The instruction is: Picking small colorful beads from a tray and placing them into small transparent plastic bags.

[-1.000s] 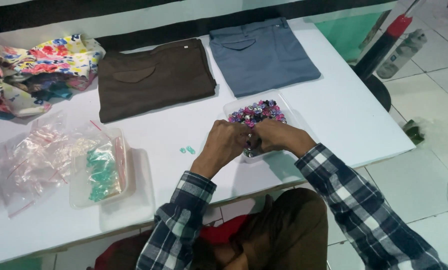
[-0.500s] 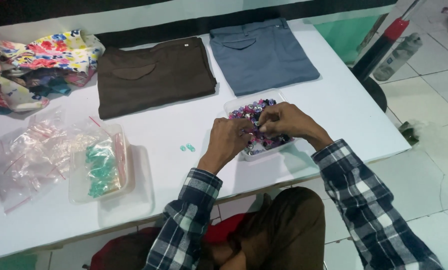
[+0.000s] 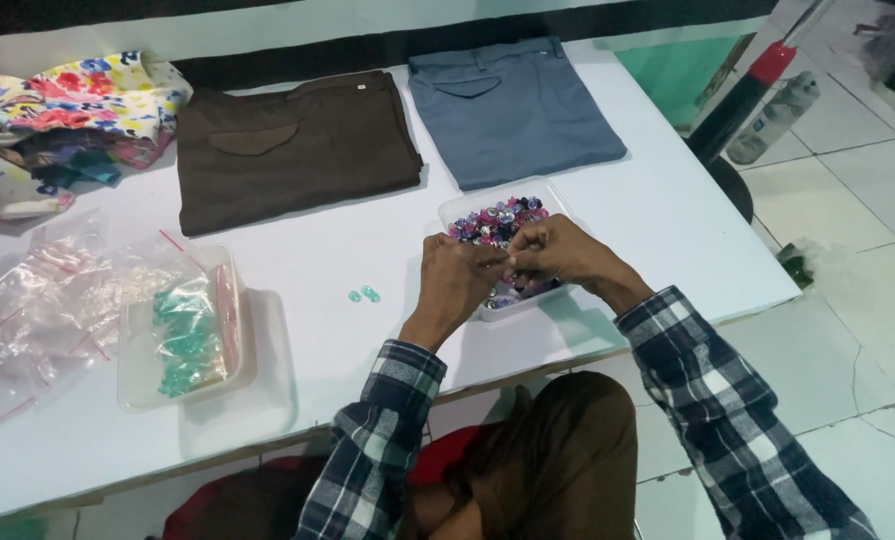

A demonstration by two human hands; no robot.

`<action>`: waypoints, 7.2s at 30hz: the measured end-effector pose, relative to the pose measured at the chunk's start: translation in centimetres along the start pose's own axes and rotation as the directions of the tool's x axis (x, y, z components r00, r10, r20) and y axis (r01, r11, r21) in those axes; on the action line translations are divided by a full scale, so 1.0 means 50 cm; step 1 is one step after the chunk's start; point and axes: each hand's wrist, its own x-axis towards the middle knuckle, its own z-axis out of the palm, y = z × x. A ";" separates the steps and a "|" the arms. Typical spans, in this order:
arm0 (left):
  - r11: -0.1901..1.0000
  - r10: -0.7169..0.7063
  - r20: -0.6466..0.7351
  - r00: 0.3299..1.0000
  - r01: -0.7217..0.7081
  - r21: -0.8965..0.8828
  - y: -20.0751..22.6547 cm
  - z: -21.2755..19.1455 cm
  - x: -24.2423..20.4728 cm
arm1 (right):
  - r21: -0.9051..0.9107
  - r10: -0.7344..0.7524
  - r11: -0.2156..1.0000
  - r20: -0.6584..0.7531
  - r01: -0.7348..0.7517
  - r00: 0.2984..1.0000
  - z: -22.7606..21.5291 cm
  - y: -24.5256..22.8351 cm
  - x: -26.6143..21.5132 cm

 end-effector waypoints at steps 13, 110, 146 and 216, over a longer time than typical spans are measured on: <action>0.994 0.041 0.074 0.996 -0.048 0.099 -0.017 0.016 0.009 | -0.783 0.237 0.620 0.126 -0.051 0.963 -0.012 -0.032 0.015; 0.912 -0.010 0.421 0.907 -0.164 0.376 0.041 -0.038 0.014 | -0.807 0.370 0.581 0.145 -0.106 0.918 -0.009 -0.119 -0.015; 0.944 0.035 0.319 0.947 -0.135 0.300 0.033 -0.028 -0.006 | -0.873 0.395 0.480 0.124 -0.089 0.910 -0.022 -0.024 0.043; 0.999 -0.014 -0.059 0.998 0.017 0.051 0.031 0.021 -0.013 | -0.954 0.125 0.257 -0.125 -0.153 0.984 -0.020 0.018 0.054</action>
